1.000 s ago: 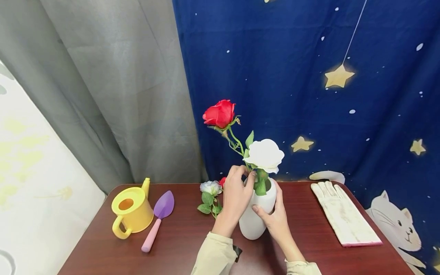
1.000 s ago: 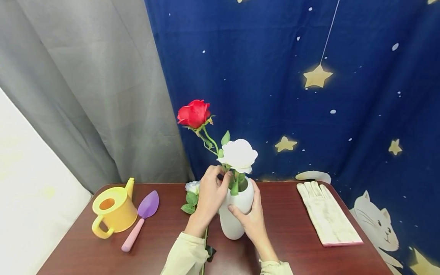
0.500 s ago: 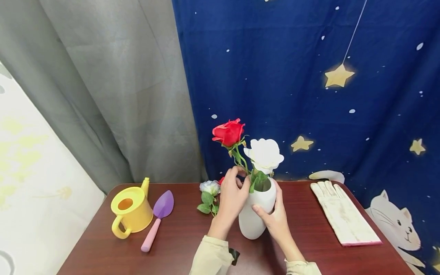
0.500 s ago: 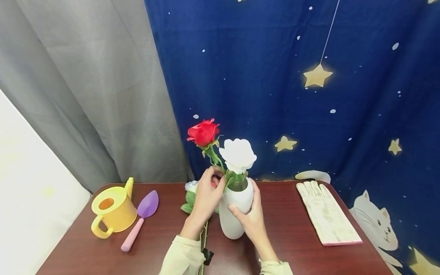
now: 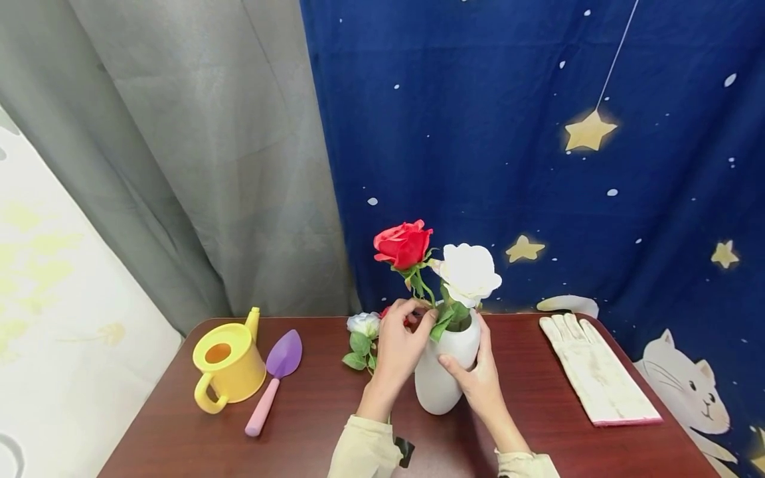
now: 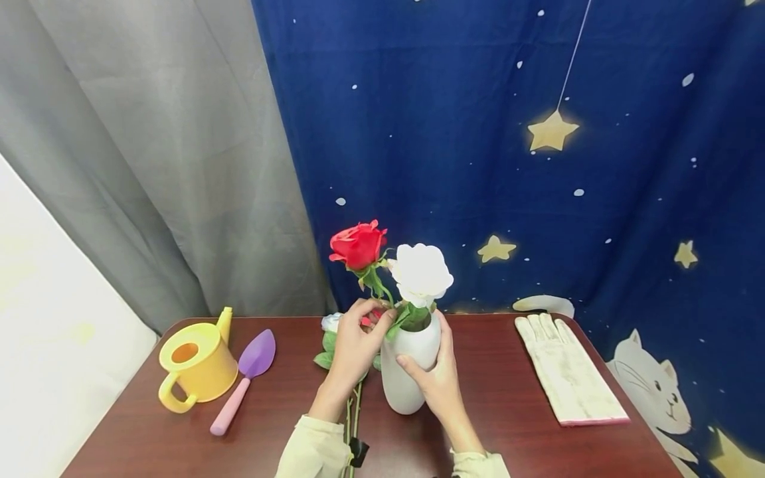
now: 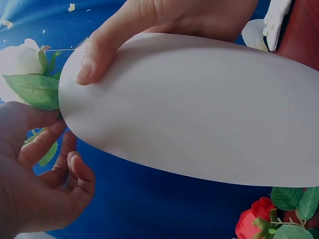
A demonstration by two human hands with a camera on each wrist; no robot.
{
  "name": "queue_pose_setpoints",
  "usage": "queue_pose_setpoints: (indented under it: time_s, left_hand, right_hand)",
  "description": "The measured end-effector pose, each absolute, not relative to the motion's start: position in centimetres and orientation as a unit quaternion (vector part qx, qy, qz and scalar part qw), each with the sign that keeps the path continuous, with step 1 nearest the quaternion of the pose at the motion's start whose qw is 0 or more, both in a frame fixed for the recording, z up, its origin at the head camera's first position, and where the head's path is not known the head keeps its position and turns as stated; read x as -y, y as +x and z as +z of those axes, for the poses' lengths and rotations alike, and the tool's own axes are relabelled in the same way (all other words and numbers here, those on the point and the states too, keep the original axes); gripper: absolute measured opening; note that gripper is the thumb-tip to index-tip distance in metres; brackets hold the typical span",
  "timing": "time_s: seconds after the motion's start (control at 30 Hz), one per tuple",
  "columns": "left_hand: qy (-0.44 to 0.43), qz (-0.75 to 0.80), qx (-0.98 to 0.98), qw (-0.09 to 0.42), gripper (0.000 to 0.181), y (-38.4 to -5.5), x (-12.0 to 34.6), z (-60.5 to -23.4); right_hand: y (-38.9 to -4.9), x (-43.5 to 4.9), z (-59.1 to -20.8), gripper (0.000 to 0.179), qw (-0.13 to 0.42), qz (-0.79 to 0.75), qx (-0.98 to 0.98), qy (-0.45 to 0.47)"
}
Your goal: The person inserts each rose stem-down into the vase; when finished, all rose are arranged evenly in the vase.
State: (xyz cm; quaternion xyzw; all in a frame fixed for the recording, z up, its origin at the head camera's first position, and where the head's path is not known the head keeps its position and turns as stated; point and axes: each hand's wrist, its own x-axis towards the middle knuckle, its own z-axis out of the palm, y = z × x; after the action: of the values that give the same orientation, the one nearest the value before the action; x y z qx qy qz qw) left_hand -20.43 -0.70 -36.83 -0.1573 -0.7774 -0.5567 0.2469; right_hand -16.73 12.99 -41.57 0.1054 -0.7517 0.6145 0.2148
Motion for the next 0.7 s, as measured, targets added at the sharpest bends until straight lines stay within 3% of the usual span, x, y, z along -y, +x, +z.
queue_pose_setpoints:
  time_s: [0.27,0.57,0.7]
  left_hand:
    - [-0.159,-0.553,0.775,0.261,0.005,-20.2,0.8,-37.4]
    - [-0.111,-0.616,0.746,0.228,0.014,-19.6,1.4,-39.6]
    - [-0.082,-0.614,0.751,0.228,0.010,-19.5,2.4,-41.4]
  right_hand:
    - [-16.7,-12.9,-41.6,0.089,0.216,0.621,0.747,0.103]
    - [-16.4,-12.9,-41.7,0.082,0.221,0.603,0.759,0.107]
    - [-16.3,-12.7,-41.6,0.081,0.229,0.605,0.756,0.101]
